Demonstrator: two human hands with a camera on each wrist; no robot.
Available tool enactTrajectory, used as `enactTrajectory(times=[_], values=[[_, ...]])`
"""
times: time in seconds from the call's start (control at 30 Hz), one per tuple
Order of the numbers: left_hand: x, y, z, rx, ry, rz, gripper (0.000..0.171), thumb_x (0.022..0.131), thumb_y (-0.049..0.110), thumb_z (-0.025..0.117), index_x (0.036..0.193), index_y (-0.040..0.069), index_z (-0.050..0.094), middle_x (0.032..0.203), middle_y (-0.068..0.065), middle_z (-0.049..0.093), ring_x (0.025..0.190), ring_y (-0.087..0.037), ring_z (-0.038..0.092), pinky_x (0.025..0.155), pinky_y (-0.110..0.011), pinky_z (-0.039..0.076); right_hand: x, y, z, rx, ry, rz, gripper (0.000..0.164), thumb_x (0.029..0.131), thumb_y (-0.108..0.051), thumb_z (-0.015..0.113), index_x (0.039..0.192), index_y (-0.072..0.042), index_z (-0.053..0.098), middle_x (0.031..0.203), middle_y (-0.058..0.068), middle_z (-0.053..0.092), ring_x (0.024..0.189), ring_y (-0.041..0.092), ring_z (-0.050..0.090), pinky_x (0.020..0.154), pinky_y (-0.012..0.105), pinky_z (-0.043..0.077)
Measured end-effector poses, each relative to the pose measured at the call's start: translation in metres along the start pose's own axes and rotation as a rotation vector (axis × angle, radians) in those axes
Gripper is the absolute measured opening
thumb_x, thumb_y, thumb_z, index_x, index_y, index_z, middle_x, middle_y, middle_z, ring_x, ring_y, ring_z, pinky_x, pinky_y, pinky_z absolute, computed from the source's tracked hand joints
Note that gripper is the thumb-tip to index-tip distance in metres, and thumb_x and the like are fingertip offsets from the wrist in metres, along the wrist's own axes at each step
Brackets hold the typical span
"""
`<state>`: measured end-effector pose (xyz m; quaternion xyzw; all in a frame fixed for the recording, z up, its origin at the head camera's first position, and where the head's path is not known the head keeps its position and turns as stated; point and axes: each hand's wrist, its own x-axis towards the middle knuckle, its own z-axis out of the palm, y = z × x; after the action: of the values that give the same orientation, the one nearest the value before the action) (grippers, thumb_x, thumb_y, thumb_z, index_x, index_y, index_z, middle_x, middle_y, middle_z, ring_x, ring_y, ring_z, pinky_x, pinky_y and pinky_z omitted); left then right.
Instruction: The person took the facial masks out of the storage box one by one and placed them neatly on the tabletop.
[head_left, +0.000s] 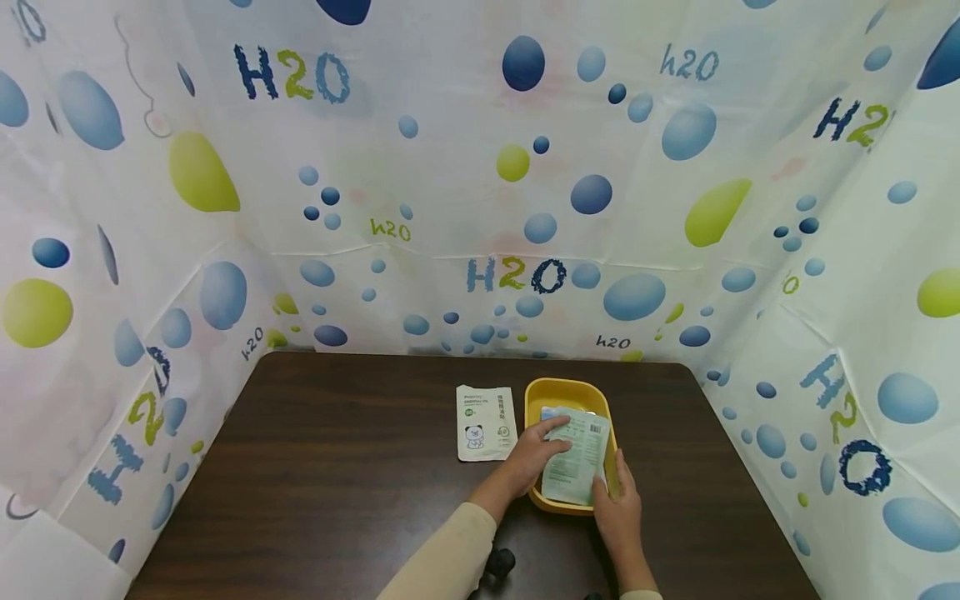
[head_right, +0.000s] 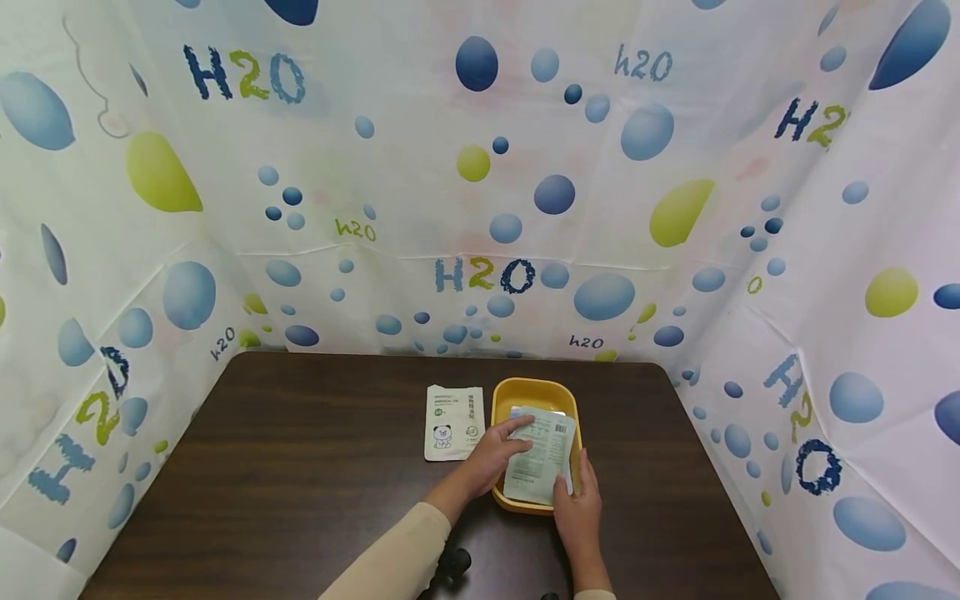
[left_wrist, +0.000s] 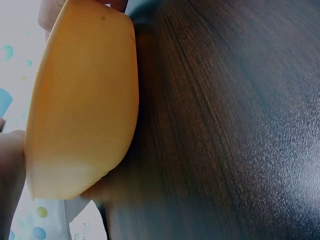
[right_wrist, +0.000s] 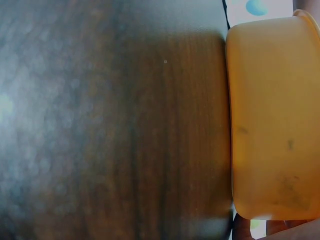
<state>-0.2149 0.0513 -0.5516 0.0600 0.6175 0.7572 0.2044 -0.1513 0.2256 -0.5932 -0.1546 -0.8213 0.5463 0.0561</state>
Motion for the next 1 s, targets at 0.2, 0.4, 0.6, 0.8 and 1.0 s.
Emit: enactTrajectory(times=[0.2,0.4,0.6,0.8,1.0], values=[[-0.002,0.002,-0.001,-0.038,0.003,0.066,0.054,0.097,0.008,0.061,0.151,0.009,0.05,0.163,-0.015,0.036,0.13,-0.025,0.056,0.103,-0.038,0.053,0.0,0.001,0.002,0.01,0.012,-0.012,0.072,0.1,-0.015,0.057,0.162,-0.007,0.023,0.168,0.022,0.023,0.154,0.043,0.024,0.122,0.06,0.026],[-0.006,0.005,-0.006,-0.091,-0.019,0.104,0.059,0.098,0.006,0.059,0.155,0.009,0.043,0.152,-0.019,0.052,0.13,-0.029,0.059,0.102,-0.036,0.054,0.0,0.002,0.004,0.023,0.015,-0.023,0.072,0.099,-0.013,0.057,0.162,-0.007,0.023,0.168,0.023,0.023,0.153,0.043,0.027,0.122,0.059,0.028],[-0.005,0.008,-0.013,-0.135,-0.035,0.157,0.064,0.096,0.003,0.059,0.157,0.008,0.039,0.154,-0.019,0.05,0.134,-0.029,0.057,0.104,-0.036,0.053,0.0,0.001,0.003,0.041,0.014,-0.017,0.072,0.099,-0.012,0.057,0.162,-0.007,0.023,0.168,0.023,0.022,0.154,0.043,0.025,0.122,0.059,0.026],[-0.004,0.014,-0.019,-0.228,-0.043,0.195,0.07,0.094,0.001,0.058,0.159,0.006,0.033,0.16,-0.02,0.041,0.143,-0.029,0.048,0.1,-0.023,0.051,0.0,0.001,0.003,0.041,0.014,-0.005,0.073,0.099,-0.012,0.056,0.163,-0.008,0.021,0.169,0.022,0.02,0.155,0.042,0.023,0.123,0.059,0.025],[-0.004,0.016,-0.027,-0.26,-0.038,0.209,0.07,0.096,0.0,0.056,0.16,0.007,0.029,0.162,-0.019,0.037,0.145,-0.03,0.045,0.099,-0.02,0.05,0.0,0.004,0.004,0.042,0.018,-0.017,0.072,0.099,-0.01,0.056,0.163,-0.006,0.022,0.168,0.023,0.021,0.154,0.043,0.025,0.123,0.058,0.026]])
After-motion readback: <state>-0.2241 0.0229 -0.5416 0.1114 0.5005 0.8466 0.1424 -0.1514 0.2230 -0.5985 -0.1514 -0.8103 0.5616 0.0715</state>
